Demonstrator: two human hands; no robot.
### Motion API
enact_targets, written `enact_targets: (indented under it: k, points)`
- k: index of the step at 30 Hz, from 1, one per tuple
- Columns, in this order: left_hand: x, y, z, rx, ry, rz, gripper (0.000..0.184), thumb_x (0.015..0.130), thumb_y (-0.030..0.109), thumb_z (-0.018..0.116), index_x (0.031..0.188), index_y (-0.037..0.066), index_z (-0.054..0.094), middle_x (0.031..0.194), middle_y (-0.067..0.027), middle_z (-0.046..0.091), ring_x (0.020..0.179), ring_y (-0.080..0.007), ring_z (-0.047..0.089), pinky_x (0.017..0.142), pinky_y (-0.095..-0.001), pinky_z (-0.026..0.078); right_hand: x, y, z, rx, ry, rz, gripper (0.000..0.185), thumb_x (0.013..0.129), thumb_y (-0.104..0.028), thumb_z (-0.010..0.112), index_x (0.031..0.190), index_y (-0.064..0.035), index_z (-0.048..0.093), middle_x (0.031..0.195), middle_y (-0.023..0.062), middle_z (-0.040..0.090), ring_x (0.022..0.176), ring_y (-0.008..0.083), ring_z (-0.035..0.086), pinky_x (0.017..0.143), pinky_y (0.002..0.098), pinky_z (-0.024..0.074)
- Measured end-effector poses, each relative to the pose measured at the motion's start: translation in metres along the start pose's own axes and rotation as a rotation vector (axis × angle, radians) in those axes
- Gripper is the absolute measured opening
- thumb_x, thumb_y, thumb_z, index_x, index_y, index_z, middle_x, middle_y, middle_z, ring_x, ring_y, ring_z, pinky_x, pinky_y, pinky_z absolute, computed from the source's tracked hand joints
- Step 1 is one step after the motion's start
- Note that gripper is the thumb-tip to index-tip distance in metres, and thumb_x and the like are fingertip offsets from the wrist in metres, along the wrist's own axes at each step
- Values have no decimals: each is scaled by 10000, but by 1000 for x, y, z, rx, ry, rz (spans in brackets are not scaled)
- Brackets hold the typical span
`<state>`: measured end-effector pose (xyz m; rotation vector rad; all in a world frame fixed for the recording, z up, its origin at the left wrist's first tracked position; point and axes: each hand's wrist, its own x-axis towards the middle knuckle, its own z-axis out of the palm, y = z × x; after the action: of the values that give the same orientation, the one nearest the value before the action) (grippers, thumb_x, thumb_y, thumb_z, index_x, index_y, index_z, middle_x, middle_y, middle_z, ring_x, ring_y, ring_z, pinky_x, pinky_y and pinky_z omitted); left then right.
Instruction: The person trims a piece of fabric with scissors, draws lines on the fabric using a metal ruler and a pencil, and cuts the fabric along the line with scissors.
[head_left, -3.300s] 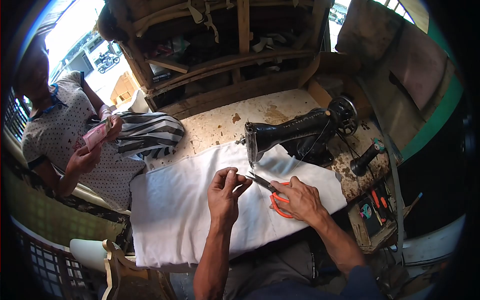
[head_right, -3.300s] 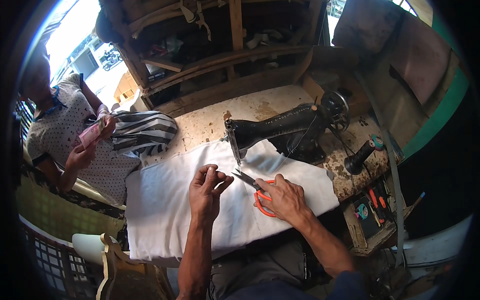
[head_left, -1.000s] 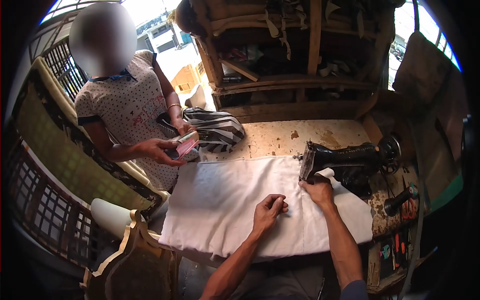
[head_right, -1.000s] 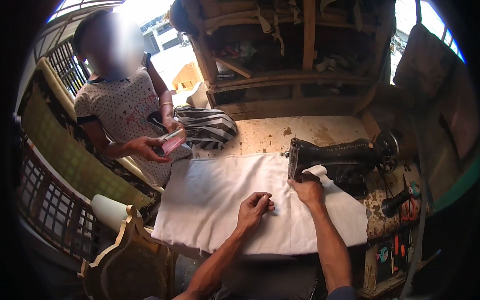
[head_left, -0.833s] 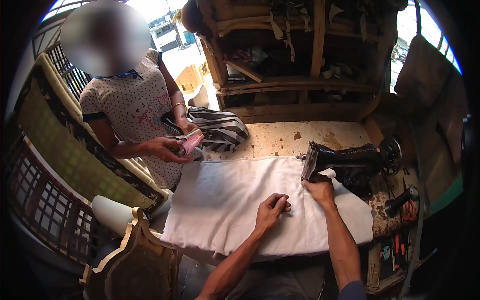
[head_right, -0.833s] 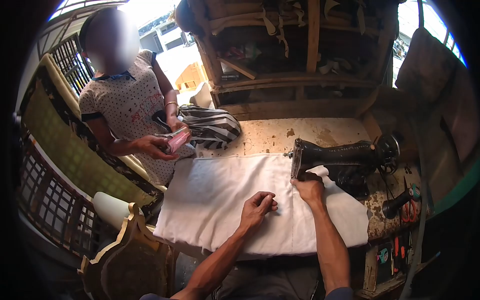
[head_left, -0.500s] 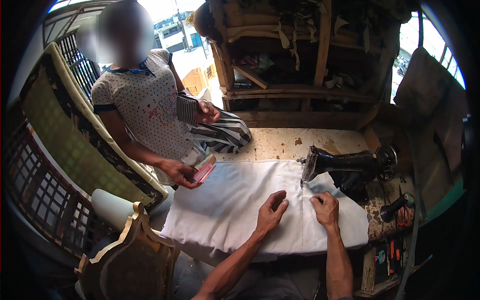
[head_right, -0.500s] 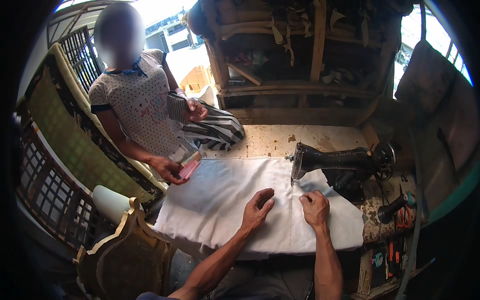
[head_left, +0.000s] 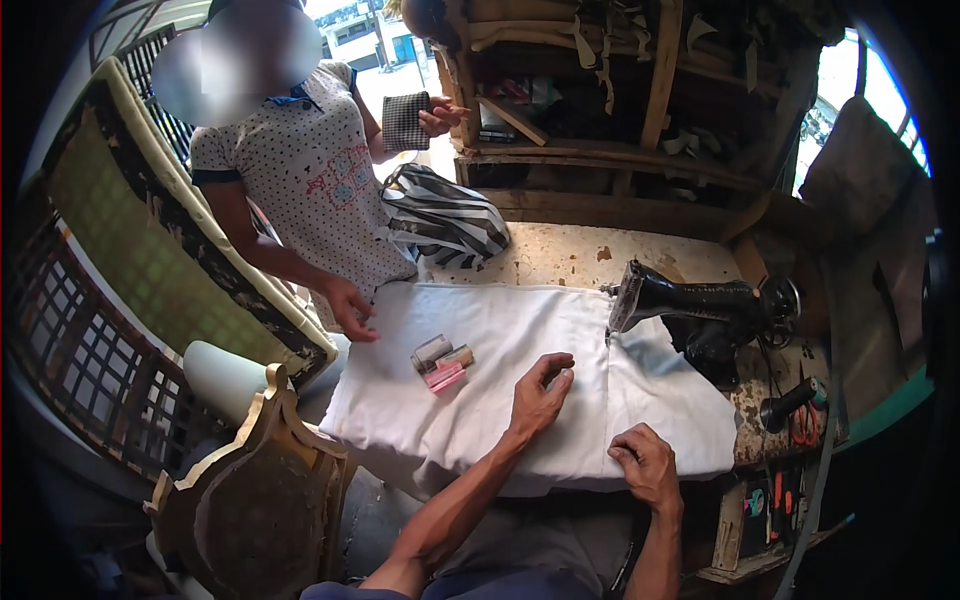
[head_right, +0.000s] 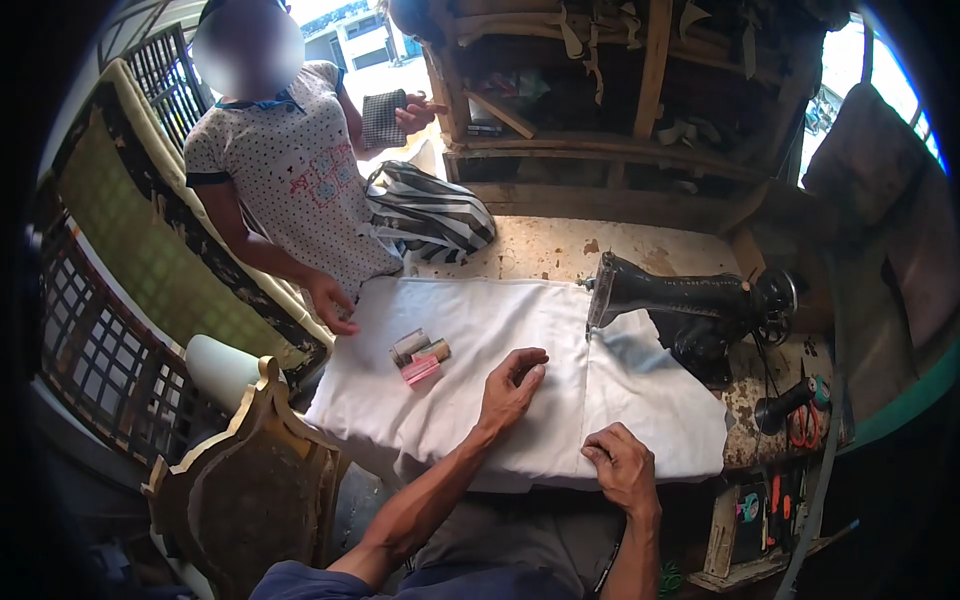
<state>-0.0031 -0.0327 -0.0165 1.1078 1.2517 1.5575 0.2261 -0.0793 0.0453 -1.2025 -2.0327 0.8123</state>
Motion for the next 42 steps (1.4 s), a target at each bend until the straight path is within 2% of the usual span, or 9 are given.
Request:
enact_targets:
  k: [3,12,13,17,19,22,30,36,42]
  points:
    - [-15,32,-7,166,107,75,253,997,137,624,1201,-5,669,1091,-136,750,999,-204,722,923,-328,547,-5,0,-3,54,-51,21,62,850,-52,730,908,-33,724,859,97,670,744,259,672,672,356,521]
    - [-40,31,-16,431,-10,-25,209,994,113,617,1160,13,696,1016,-104,749,904,-173,722,795,-299,548,-18,-3,-13,22,-117,-61,93,832,-36,724,924,-41,710,873,105,663,793,289,672,708,381,537]
    - [-39,31,-11,458,4,25,206,971,135,631,1130,32,712,1022,-145,746,845,-253,719,782,-358,558,-19,-3,-16,42,-128,-42,106,845,-43,722,949,-48,705,895,102,664,804,291,674,717,387,540]
    - [-25,28,5,531,-76,81,202,945,99,639,1121,29,709,1047,-151,736,956,-311,692,863,-400,542,-23,-1,-12,75,-111,-19,72,886,-75,712,956,-59,706,946,90,666,824,283,684,734,380,541]
    - [-14,29,11,732,-164,298,225,936,93,658,1150,50,711,1102,-153,728,988,-309,695,878,-389,543,-24,0,-7,68,-101,-14,73,891,-87,712,960,-64,709,950,88,666,824,282,686,737,380,541]
    - [-4,30,23,788,-222,383,260,916,74,647,1170,37,688,1067,-159,705,1049,-356,635,948,-427,500,-23,-1,-4,57,-99,-13,78,898,-107,713,967,-71,714,949,83,667,821,282,686,741,381,542]
    - [25,28,26,582,-164,145,250,973,148,637,1187,33,698,1127,-151,739,994,-286,716,854,-385,570,-23,8,0,101,-24,14,90,915,-132,721,966,-57,720,918,84,660,789,258,683,717,370,540]
    - [74,19,40,530,-80,70,334,984,253,657,1222,21,689,1113,-137,757,995,-244,724,882,-365,561,-16,24,-1,171,403,242,124,941,-132,709,949,-9,696,875,101,628,681,194,640,650,330,516]
    - [91,1,56,182,-43,-38,384,956,278,731,1204,-14,707,1052,-127,766,974,-182,701,894,-326,530,-30,20,1,70,370,243,124,947,-119,689,977,1,701,903,97,637,693,204,642,661,334,520]
